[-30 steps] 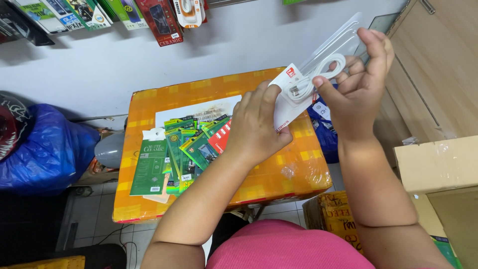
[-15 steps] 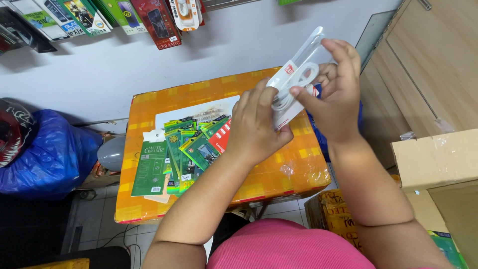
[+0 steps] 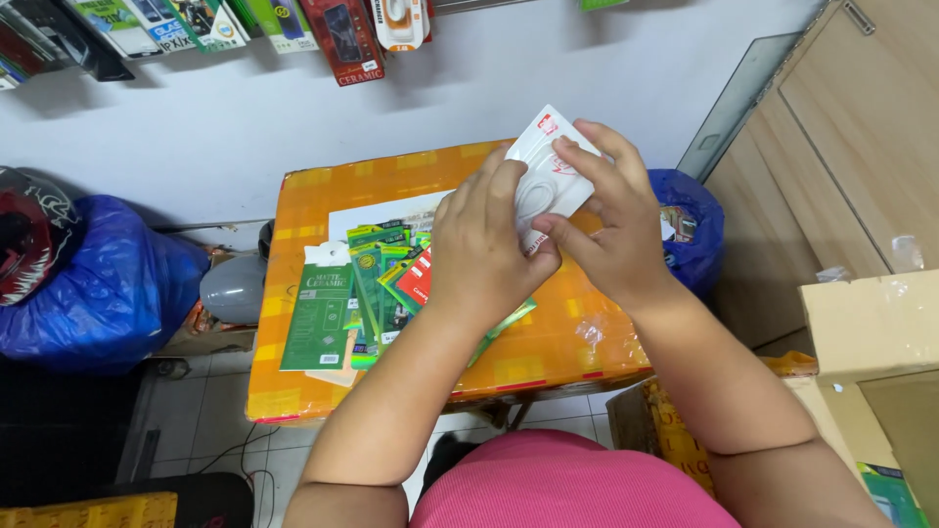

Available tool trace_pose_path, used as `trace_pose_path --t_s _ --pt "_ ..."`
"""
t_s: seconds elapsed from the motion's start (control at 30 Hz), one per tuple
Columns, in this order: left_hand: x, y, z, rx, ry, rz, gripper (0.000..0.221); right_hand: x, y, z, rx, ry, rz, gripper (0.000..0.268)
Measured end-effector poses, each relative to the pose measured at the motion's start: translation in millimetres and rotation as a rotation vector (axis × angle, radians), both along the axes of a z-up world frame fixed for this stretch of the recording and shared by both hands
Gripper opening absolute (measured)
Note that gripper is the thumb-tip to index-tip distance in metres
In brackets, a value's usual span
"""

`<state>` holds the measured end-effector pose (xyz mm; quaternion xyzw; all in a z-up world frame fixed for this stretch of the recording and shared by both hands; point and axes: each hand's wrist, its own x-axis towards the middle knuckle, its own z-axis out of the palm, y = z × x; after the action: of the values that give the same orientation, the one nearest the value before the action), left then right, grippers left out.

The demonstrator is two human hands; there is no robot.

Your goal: The recorder is seen organizing and packing various screen protectors and a white cable into their respective green and white boxes on a yellow surface, subsequently arranging them on a display rack.

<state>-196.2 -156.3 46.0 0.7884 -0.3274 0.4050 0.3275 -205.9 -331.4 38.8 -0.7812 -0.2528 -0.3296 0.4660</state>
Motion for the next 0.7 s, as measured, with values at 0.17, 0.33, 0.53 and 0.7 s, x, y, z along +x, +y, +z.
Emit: trace_pose_path --t_s 0.17,0.33,0.53,0.7 --pt "5.2 32.9 6.2 0.060 0.225 0.014 0.087 3.2 35.4 10.9 0.109 0.273 0.059 0.055" --pt "7.6 85.9 23.9 0.008 0.390 0.004 0.088 11.5 81.1 15.7 -0.152 0.022 0.092 0.034" --pt "10.8 166.6 13.0 -0.039 0.353 0.005 0.087 2.0 171.4 42.7 -0.533 -0.004 -0.163 0.024" --pt "24.5 235.5 7.4 -0.091 0.232 0.113 0.086 22.6 213.9 9.4 -0.318 -0.063 0.036 0.045"
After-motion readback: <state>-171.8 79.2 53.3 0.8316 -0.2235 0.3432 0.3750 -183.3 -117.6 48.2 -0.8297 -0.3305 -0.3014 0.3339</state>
